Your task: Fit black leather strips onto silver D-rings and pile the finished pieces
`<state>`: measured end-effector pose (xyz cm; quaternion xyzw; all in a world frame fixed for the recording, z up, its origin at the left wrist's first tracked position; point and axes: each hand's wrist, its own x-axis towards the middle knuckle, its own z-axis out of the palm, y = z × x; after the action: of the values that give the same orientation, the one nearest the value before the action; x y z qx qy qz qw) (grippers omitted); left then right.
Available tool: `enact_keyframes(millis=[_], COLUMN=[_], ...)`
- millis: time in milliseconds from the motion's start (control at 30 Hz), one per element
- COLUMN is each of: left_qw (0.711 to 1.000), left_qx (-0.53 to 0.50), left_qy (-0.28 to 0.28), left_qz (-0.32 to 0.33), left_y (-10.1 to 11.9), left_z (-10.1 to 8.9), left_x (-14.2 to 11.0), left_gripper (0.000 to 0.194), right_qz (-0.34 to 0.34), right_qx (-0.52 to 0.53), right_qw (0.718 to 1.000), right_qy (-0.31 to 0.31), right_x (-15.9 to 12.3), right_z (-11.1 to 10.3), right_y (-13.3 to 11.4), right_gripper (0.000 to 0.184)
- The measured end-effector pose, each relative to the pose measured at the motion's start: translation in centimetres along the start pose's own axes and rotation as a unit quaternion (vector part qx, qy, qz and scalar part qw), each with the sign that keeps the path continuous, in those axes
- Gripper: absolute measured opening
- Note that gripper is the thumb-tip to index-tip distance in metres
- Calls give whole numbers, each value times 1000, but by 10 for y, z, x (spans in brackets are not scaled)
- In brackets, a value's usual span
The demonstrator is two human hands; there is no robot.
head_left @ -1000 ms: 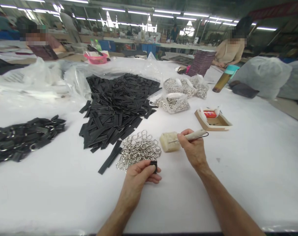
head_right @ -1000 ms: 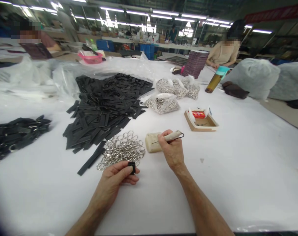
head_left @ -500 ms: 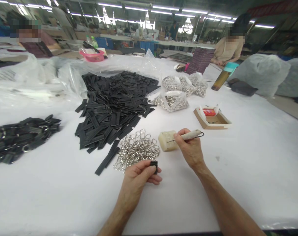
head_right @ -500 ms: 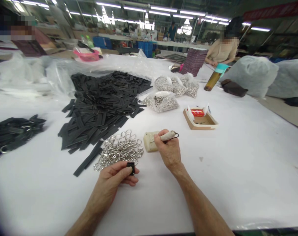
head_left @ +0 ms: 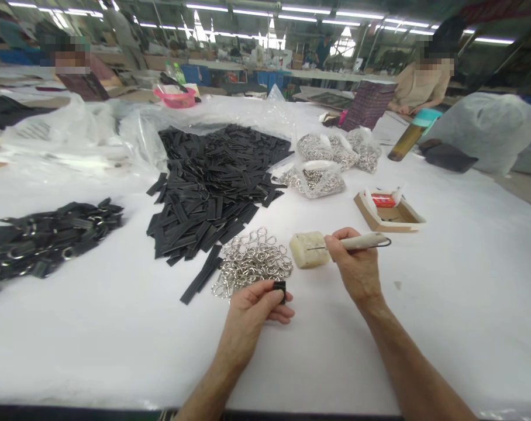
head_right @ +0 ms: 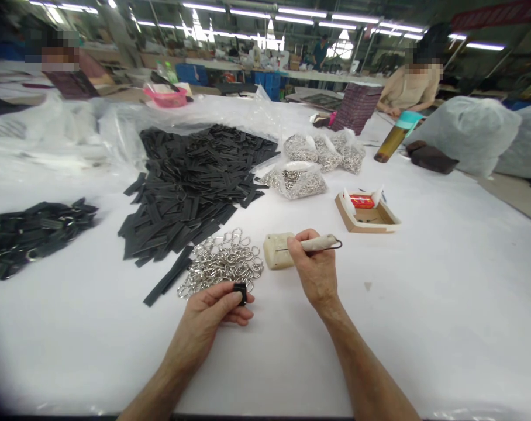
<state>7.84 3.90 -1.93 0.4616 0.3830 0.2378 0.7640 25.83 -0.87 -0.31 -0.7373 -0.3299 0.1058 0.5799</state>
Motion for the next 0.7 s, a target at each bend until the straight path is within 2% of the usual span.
enact_keyframes(millis=[100,200,267,400,700], left_qw=[1000,1000,1000,1000,999], left_qx=[-15,-23,-25,-26,-36], left_qy=[5,3,-1,0,-9], left_qz=[6,4,5,8,4], left_y=[1,2,2,3,0], left_z=[2,3,3,3,2], left_x=[0,0,0,-1,1], left_gripper=[12,13,13,12,12], right_qz=[45,108,135,146,127], right_qx=[137,271,312,331,308], right_qw=[989,951,930,916,923], right_qy=[-27,-100,-137,-174,-190], right_x=[-1,-6,-11,-21,-27], right_z=[-1,0,2,6,11], right_y=[2,0,-4,-11,-6], right_gripper=[23,24,24,26,23])
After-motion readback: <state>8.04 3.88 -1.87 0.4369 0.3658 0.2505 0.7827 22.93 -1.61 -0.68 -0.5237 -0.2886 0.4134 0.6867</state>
